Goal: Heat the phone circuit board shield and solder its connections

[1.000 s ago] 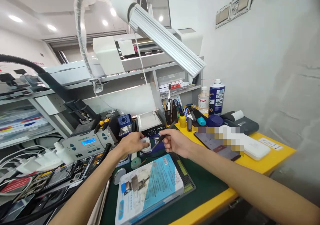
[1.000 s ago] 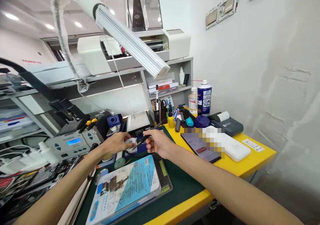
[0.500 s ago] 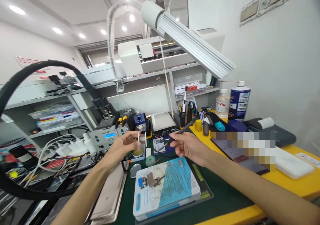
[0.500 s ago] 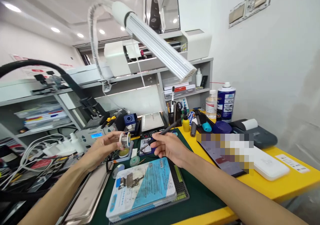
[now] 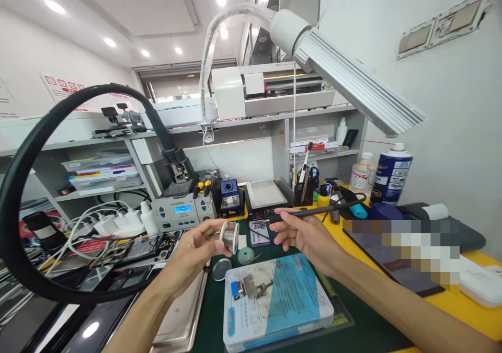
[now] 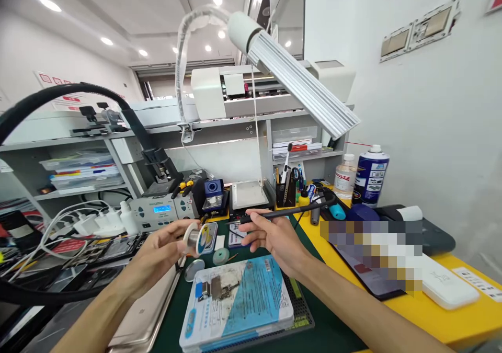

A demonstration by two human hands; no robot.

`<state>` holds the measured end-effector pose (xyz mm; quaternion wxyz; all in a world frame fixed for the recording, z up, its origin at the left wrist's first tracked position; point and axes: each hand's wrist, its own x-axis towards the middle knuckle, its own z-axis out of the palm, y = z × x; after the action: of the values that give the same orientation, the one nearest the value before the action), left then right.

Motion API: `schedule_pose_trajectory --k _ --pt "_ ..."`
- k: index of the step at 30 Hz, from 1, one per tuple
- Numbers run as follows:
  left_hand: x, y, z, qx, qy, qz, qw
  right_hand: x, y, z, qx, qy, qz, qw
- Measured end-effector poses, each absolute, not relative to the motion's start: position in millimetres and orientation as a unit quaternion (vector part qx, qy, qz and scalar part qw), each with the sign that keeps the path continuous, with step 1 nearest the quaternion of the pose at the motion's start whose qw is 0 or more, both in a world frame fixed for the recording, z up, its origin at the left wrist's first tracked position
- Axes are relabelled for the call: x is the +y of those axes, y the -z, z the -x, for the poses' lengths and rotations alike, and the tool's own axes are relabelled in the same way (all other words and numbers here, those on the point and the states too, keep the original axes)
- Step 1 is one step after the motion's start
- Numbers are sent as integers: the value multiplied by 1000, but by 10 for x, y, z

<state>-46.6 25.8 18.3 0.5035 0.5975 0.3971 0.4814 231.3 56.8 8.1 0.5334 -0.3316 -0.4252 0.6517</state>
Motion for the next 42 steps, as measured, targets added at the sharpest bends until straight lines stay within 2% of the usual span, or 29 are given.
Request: schedule_pose_trajectory --k 8,18,34,42 --pt "180 -199 635 399 -433 -594 548 490 26 -2342 -410 -655 354 527" --pt "69 -173 547 418 -426 -580 555 460 30 -2356 -369 -675 373 519" --pt "81 -24 602 453 -347 -688 449 422 -22 -2333 -361 -668 420 497" --pt "50 -62 562 478 -317 -685 449 390 -32 -2350 -368 -683 393 494"
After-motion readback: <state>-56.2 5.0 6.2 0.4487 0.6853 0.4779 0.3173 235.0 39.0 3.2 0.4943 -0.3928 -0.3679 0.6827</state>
